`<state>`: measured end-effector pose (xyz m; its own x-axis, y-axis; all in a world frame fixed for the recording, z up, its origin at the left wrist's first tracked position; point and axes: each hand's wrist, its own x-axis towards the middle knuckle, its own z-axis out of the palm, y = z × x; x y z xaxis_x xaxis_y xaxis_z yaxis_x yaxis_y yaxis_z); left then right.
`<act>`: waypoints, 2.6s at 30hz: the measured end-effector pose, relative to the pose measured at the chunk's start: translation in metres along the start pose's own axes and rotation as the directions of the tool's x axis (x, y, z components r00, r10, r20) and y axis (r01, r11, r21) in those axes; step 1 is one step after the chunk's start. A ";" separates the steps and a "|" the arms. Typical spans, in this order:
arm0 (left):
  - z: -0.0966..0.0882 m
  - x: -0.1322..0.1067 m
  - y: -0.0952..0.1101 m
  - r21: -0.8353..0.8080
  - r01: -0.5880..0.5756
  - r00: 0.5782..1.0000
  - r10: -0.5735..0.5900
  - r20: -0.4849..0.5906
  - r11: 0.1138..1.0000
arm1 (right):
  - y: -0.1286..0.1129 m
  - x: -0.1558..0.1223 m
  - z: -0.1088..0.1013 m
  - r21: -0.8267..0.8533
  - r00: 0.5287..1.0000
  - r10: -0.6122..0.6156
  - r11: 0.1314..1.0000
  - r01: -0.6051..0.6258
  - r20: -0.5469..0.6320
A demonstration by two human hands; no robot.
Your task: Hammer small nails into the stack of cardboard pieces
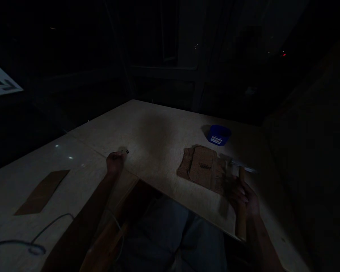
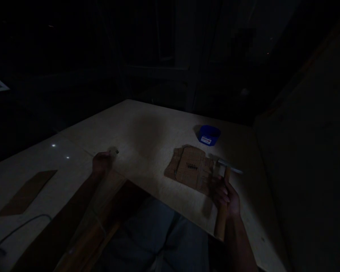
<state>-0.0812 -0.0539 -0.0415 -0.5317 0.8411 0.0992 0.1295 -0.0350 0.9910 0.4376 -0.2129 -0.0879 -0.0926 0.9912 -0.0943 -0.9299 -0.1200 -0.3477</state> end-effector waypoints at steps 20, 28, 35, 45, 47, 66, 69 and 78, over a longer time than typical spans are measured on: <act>0.153 -0.154 0.029 -0.028 0.354 0.653 -0.226 0.723 0.935 | 0.001 0.006 0.006 0.066 0.995 -0.011 0.998 0.004 0.096; 0.186 -0.164 0.033 0.043 0.123 0.640 -0.112 0.760 0.991 | 0.003 0.009 0.006 0.071 0.999 -0.013 0.997 0.009 0.050; 0.208 -0.162 0.021 0.064 -0.125 0.647 0.032 0.762 0.990 | 0.006 0.012 0.010 0.014 1.000 0.007 1.000 -0.008 0.027; 0.224 -0.151 0.005 0.020 -0.153 0.609 0.079 0.789 0.988 | 0.005 0.012 0.009 -0.006 0.999 -0.006 1.000 0.006 -0.041; 0.227 -0.149 0.004 0.004 -0.148 0.592 0.086 0.801 0.989 | 0.005 0.011 0.010 -0.006 1.000 0.005 1.000 -0.006 -0.030; 0.234 -0.142 -0.004 -0.165 -0.446 0.281 0.312 0.908 0.880 | 0.005 0.008 0.016 -0.065 0.997 0.015 0.998 -0.020 -0.078; 0.235 -0.142 -0.003 -0.180 -0.494 0.249 0.337 0.908 0.850 | 0.004 0.008 0.015 -0.068 0.997 0.011 0.998 -0.017 -0.080; 0.233 -0.143 0.004 -0.152 -0.645 0.179 0.341 0.923 0.749 | 0.004 0.009 0.016 -0.055 0.999 0.027 0.998 -0.028 -0.029</act>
<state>0.1906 -0.0487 -0.0727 0.7213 0.6368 0.2724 0.3127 -0.6503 0.6923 0.4272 -0.2037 -0.0754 -0.1068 0.9856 -0.1308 -0.9059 -0.1507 -0.3957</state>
